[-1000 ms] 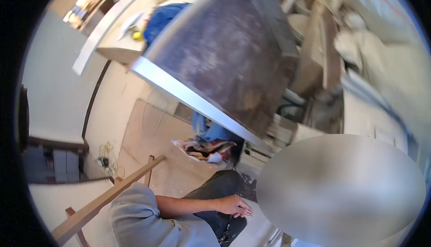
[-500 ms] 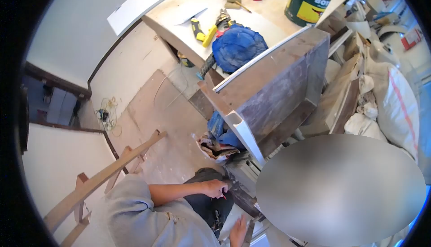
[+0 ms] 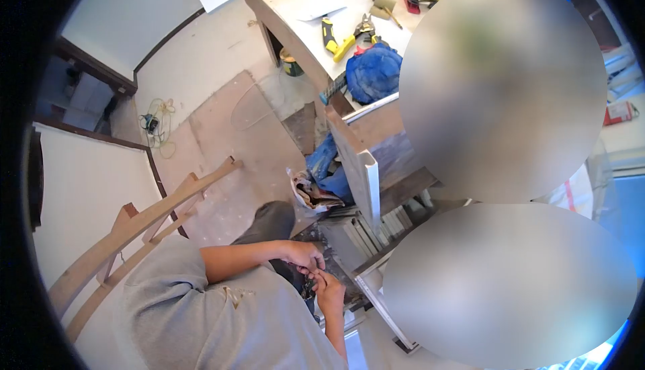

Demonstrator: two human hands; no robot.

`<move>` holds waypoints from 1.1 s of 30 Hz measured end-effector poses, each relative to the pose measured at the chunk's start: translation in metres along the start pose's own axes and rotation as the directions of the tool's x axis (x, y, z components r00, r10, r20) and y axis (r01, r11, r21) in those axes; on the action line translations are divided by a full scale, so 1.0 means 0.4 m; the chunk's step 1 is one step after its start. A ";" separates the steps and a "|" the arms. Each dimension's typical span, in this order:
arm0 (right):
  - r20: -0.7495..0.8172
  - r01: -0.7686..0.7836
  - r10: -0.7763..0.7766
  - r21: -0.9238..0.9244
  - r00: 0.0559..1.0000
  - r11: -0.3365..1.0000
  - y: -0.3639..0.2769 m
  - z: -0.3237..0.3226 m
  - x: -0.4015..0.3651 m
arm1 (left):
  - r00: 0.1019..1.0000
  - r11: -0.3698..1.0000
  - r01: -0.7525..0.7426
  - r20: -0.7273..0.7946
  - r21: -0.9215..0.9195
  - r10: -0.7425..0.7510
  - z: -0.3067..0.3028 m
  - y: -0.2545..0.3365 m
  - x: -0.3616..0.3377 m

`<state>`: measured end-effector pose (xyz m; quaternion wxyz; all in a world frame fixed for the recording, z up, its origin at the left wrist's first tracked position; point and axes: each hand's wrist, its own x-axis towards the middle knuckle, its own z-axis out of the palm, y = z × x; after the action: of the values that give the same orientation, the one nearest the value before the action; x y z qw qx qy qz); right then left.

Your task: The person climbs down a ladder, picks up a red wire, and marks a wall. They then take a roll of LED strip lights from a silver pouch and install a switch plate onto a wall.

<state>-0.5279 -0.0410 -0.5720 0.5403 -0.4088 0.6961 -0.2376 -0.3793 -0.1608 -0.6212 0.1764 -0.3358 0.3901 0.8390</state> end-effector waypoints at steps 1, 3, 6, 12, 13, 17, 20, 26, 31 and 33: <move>-0.023 -0.002 0.001 -0.020 1.000 1.000 -0.018 -0.004 0.013 | 0.999 0.999 -0.021 0.025 -0.043 0.022 -0.015 0.009 -0.001; -0.051 0.033 -0.037 -0.072 0.998 0.997 -0.059 -0.003 0.044 | 0.995 0.995 -0.066 0.075 -0.072 0.072 -0.052 0.026 -0.013; -0.074 0.136 -0.160 -0.257 0.984 0.957 -0.142 0.021 0.106 | 0.990 0.993 -0.109 0.090 0.040 0.105 -0.145 0.068 -0.058; -0.120 0.171 -0.300 -0.601 0.946 0.781 -0.404 0.110 0.245 | 0.959 0.826 -0.280 0.179 0.489 0.219 -0.402 0.173 -0.152; -0.129 0.158 -0.296 -0.617 0.946 0.771 -0.455 0.113 0.266 | 0.943 0.811 -0.330 0.209 0.483 0.260 -0.445 0.193 -0.183; -0.033 0.132 -0.184 -0.575 0.982 0.807 -0.744 0.126 0.391 | 0.861 0.818 -0.504 0.227 0.276 0.455 -0.634 0.287 -0.403; 0.116 0.171 -0.132 -0.469 0.985 0.867 -0.902 0.168 0.502 | 0.830 0.852 -0.522 0.261 0.048 0.494 -0.765 0.316 -0.561; 0.365 0.289 -0.161 -0.328 0.917 0.899 -0.995 0.269 0.684 | 0.857 0.857 -0.514 0.020 -0.027 0.515 -0.880 0.238 -0.713; 0.439 0.348 -0.223 -0.229 0.870 0.909 -1.008 0.315 0.726 | 0.806 0.784 -0.583 -0.037 -0.214 0.590 -0.884 0.190 -0.765; 0.430 0.333 -0.229 -0.184 0.873 0.925 -0.983 0.322 0.724 | 0.822 0.804 -0.565 -0.043 -0.183 0.568 -0.885 0.186 -0.767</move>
<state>-0.3071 -0.4832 -0.4687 0.5741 -0.6113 0.5277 -0.1352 -0.0515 -0.4920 -0.5328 -0.1117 -0.2134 0.3907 0.8885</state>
